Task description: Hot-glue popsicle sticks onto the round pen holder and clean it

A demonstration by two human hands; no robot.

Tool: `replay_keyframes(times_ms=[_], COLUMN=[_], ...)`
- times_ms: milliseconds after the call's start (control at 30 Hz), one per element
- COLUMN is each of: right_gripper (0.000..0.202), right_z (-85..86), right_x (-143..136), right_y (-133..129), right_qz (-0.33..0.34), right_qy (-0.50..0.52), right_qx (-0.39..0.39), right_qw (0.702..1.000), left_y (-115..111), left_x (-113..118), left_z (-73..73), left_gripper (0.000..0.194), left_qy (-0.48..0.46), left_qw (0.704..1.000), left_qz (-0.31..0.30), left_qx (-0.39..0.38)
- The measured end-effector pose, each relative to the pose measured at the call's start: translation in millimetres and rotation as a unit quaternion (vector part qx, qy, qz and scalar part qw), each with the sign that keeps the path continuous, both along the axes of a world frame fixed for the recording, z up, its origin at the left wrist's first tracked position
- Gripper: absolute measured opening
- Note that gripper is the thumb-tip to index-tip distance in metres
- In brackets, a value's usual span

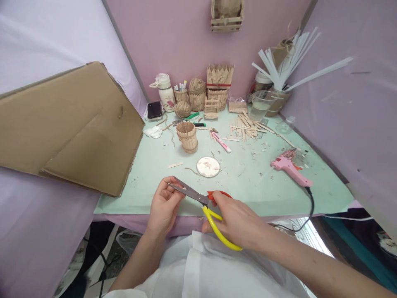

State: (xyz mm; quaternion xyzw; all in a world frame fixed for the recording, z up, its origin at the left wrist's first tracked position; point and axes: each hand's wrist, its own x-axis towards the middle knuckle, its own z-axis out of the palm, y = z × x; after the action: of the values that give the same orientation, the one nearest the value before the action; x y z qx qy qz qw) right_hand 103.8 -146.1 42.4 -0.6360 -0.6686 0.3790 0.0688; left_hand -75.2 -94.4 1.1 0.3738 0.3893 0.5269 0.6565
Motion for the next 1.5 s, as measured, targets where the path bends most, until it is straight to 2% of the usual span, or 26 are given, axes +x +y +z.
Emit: replay_keyframes(times_ms=[833,1067,1367,1500], right_gripper=[0.015,0.020,0.019,0.025], right_z=[-1.9,-9.1,-11.4,-12.3], right_x=[1,2,0,-1], right_y=[-1,-2,-5,-5], right_qz=[0.024,-0.023,-0.014,-0.022], right_qy=[0.026,0.027,0.007,0.003], right_qx=[-0.012,-0.017,-0.006,0.008], right_qw=[0.999,0.999,1.000,1.000], left_y=[-1,-4,-7,-11], left_x=[3,5,10,14], left_z=[-1.2,-5.6,-6.0,-5.4], left_gripper=[0.024,0.014,0.011,0.013], left_qy=[-0.020,-0.025,-0.034,-0.064], left_qw=[1.000,0.998,0.996,0.993], left_qz=[-0.003,-0.012,0.009,0.012], left_qx=[-0.012,-0.057,-0.077,-0.093])
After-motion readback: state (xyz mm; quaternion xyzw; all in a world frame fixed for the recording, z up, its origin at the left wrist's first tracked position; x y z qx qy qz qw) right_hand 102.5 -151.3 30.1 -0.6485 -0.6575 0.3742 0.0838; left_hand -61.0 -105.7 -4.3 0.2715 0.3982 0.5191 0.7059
